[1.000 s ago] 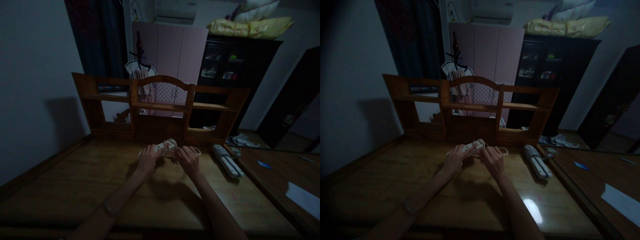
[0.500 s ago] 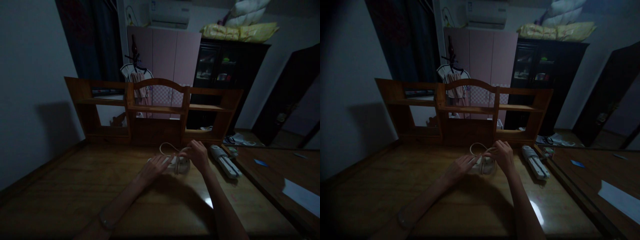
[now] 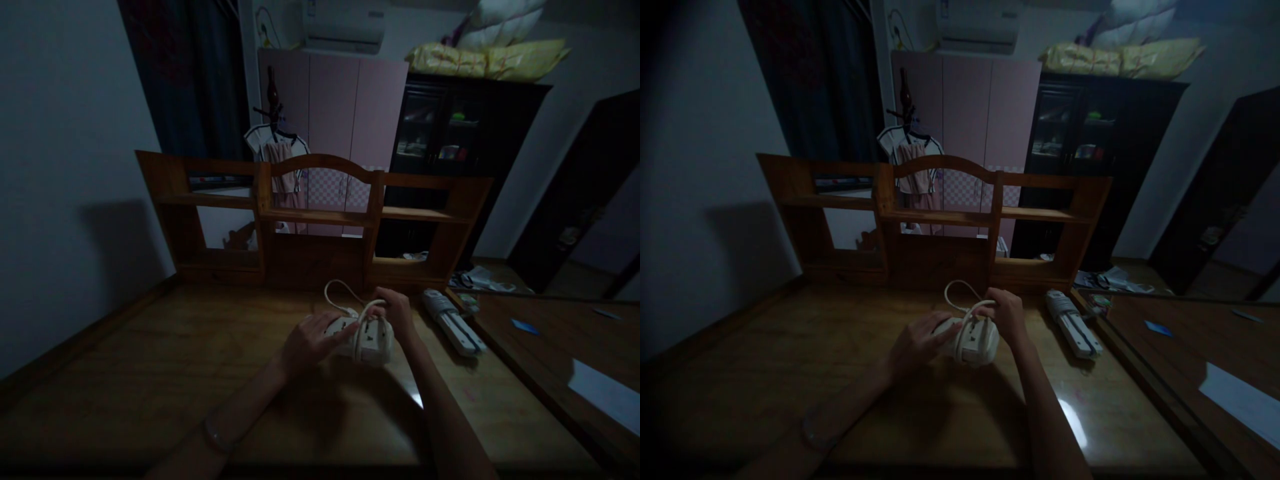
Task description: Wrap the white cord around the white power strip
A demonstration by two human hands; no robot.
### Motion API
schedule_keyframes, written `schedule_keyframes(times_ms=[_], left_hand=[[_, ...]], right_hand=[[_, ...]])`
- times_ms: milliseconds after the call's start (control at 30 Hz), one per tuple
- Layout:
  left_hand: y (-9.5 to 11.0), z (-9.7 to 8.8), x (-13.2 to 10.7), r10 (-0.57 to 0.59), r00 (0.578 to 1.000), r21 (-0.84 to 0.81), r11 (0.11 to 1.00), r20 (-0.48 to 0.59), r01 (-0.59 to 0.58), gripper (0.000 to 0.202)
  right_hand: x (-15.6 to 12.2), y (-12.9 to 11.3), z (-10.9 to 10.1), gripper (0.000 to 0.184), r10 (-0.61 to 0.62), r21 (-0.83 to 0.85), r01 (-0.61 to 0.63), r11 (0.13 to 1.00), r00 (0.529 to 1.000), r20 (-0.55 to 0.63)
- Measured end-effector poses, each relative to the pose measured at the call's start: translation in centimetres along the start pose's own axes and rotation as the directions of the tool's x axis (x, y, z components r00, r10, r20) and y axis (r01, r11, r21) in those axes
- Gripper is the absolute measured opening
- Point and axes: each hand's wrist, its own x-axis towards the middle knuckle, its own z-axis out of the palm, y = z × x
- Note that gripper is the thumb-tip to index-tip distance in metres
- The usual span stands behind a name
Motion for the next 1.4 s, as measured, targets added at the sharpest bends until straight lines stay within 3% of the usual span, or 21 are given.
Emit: schedule_keyframes(times_ms=[100, 200, 267, 333, 400, 467, 533, 733, 900, 1100, 1167, 1233, 1333, 1400], left_hand=[[-0.1, 0.3, -0.3, -0.093, 0.993, -0.065, 0.994, -0.068, 0.088, 0.063], [-0.2, 0.6, -0.2, -0.272, 0.949, -0.19, 0.952, -0.161, 0.24, 0.063], [-0.3, 0.5, 0.2, -0.467, 0.857, -0.292, 0.869, -0.218, 0.399, 0.067], [-0.5, 0.0, 0.9, -0.661, 0.708, -0.397, 0.736, -0.249, 0.548, 0.074], [-0.8, -0.5, 1.5, -0.782, 0.564, -0.487, 0.614, -0.266, 0.621, 0.079], [-1.3, -0.8, 1.8, -0.832, 0.469, -0.552, 0.55, -0.297, 0.626, 0.081], [-1.9, -0.8, 1.8, -0.85, 0.416, -0.587, 0.526, -0.325, 0.616, 0.08], [-3.7, 0.3, 0.8, -0.884, 0.341, -0.647, 0.467, -0.32, 0.603, 0.08], [-4.6, 0.9, 0.1, -0.918, 0.273, -0.722, 0.396, -0.289, 0.568, 0.083], [-5.2, 1.7, -0.6, -0.957, 0.221, -0.804, 0.279, -0.187, 0.526, 0.084], [-5.2, 2.0, -0.6, -0.976, 0.207, -0.866, 0.161, -0.068, 0.474, 0.079], [-4.9, 2.2, -0.6, -0.965, 0.206, -0.923, -0.073, 0.161, 0.378, 0.072], [-4.3, 2.5, -0.4, -0.843, 0.264, -0.875, -0.401, 0.468, 0.27, 0.053], [-3.9, 2.5, -0.3, -0.789, 0.295, -0.841, -0.477, 0.538, 0.257, 0.042]], right_hand=[[0.1, -0.3, 0.1, 0.019, -0.025, -0.089, 0.018, 0.996, 0.997, -0.075], [0.3, -0.6, 0.3, 0.032, -0.024, -0.172, -0.016, 0.985, 0.973, -0.229], [0.3, -0.4, 0.6, 0.046, -0.001, -0.208, -0.07, 0.976, 0.946, -0.324], [0.1, 0.0, 1.3, 0.056, 0.042, -0.242, -0.135, 0.961, 0.935, -0.352], [-0.3, 0.3, 2.3, 0.062, 0.118, -0.27, -0.206, 0.94, 0.943, -0.31], [-0.9, 0.3, 3.5, 0.06, 0.199, -0.292, -0.256, 0.922, 0.957, -0.211], [-1.3, -0.4, 4.7, 0.058, 0.239, -0.303, -0.262, 0.916, 0.965, -0.111], [-2.4, -2.9, 7.2, 0.087, 0.191, -0.262, -0.174, 0.949, 0.981, 0.037], [-2.8, -2.6, 8.0, 0.078, 0.162, -0.227, -0.126, 0.966, 0.976, 0.148], [-2.7, -0.7, 6.7, 0.079, 0.202, -0.408, -0.147, 0.901, 0.974, 0.097], [-2.7, 0.4, 5.5, 0.077, 0.228, -0.487, -0.169, 0.857, 0.971, 0.064], [-2.7, 1.5, 4.5, 0.076, 0.273, -0.551, -0.214, 0.806, 0.962, 0.025], [-2.8, 3.0, 3.5, 0.075, 0.35, -0.598, -0.292, 0.746, 0.936, -0.02], [-2.9, 3.7, 3.3, 0.074, 0.392, -0.609, -0.334, 0.72, 0.919, -0.041]])
